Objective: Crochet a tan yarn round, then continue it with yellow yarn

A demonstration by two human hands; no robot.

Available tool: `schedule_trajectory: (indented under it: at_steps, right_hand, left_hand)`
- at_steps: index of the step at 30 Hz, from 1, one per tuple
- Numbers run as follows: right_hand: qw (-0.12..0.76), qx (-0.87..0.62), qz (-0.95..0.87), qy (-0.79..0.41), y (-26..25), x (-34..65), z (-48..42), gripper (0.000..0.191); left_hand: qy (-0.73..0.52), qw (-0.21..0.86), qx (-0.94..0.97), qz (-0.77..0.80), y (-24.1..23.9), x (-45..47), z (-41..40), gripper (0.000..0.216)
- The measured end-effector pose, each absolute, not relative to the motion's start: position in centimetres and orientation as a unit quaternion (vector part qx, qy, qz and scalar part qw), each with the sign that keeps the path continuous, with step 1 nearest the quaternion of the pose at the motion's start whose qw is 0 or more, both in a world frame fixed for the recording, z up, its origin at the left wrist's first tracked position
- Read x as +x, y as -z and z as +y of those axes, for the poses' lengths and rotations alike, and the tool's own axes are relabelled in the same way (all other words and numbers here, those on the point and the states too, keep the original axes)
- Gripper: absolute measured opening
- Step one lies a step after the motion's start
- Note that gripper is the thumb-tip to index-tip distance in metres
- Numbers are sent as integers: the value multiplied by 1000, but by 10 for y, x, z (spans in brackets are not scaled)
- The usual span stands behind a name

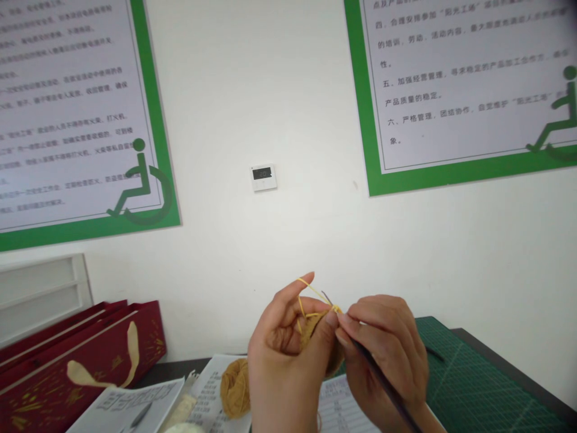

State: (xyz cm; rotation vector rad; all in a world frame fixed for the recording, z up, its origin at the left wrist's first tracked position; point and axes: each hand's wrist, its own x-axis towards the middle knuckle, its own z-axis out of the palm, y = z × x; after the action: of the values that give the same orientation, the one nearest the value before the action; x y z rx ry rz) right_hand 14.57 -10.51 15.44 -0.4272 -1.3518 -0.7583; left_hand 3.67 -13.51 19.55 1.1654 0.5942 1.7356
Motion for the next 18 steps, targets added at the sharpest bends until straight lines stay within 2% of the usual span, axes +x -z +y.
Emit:
schedule_trajectory:
  at_steps: [5, 8, 11, 15, 18]
  right_hand:
    - [732, -188, -617, 222, -156, 152, -112, 17]
    - [767, -207, -603, 72, -157, 156, -113, 11]
    - [789, -215, -564, -117, -162, 154, -112, 17]
    - [720, -156, -532, -418, -172, 148, -109, 31]
    - [677, -113, -499, -529, -173, 143, -105, 30]
  left_hand:
    - [-694, 447, 507, 249, -194, 35, -133, 52]
    - [-681, 452, 520, 250, -195, 31, -130, 50]
    - [-668, 469, 522, 249, -196, 28, -128, 47]
    - [-654, 495, 522, 234, -196, 27, -126, 39]
    - [-653, 505, 517, 225, -195, 28, -124, 35]
